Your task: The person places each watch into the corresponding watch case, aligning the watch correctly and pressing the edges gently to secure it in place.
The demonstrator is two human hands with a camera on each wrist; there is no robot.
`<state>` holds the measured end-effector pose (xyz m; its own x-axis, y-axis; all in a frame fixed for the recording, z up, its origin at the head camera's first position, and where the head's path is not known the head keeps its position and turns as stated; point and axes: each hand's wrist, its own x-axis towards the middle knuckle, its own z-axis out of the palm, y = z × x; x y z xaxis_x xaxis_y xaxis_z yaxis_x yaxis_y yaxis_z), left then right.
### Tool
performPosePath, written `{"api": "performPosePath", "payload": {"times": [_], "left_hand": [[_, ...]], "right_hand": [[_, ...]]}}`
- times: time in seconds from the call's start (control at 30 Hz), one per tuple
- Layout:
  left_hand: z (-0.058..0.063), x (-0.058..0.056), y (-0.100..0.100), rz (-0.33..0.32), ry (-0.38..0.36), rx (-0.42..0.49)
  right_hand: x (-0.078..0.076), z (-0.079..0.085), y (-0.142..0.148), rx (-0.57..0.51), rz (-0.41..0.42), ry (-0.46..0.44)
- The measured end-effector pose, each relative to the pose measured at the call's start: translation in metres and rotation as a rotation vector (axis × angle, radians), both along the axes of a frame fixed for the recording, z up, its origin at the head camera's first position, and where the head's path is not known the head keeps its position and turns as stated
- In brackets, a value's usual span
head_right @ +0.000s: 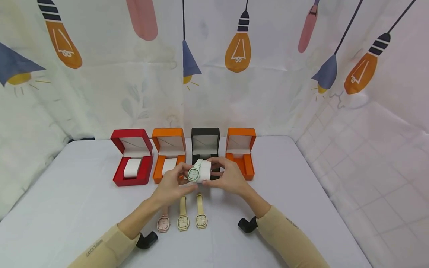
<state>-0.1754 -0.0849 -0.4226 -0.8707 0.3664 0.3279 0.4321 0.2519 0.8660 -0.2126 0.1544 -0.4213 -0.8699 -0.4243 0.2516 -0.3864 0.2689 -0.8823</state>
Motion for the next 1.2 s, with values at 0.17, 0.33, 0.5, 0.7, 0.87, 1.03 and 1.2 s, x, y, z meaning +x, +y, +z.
{"api": "performPosePath", "payload": {"times": [0.17, 0.33, 0.5, 0.7, 0.87, 1.03, 1.2], "left_hand": [[-0.004, -0.001, 0.006, 0.083, 0.13, -0.052], [-0.002, 0.002, 0.01, 0.143, 0.159, -0.056], [-0.001, 0.006, 0.013, 0.186, 0.152, -0.025], [0.0, 0.008, 0.017, 0.223, 0.158, -0.001], [0.001, 0.01, 0.018, 0.249, 0.15, 0.01], [0.002, 0.01, 0.017, 0.274, 0.169, 0.014], [0.003, 0.008, 0.016, 0.295, 0.205, -0.001]], "right_hand": [[0.001, -0.001, -0.002, -0.023, -0.005, 0.053], [0.0, -0.002, -0.004, -0.036, -0.001, 0.115], [-0.001, -0.001, -0.006, -0.042, 0.008, 0.159], [0.001, 0.001, -0.01, -0.055, -0.009, 0.168], [0.014, 0.016, -0.017, -0.059, -0.015, 0.18], [0.023, 0.03, -0.023, -0.077, -0.01, 0.201], [0.023, 0.031, -0.025, -0.078, -0.017, 0.206]]}}
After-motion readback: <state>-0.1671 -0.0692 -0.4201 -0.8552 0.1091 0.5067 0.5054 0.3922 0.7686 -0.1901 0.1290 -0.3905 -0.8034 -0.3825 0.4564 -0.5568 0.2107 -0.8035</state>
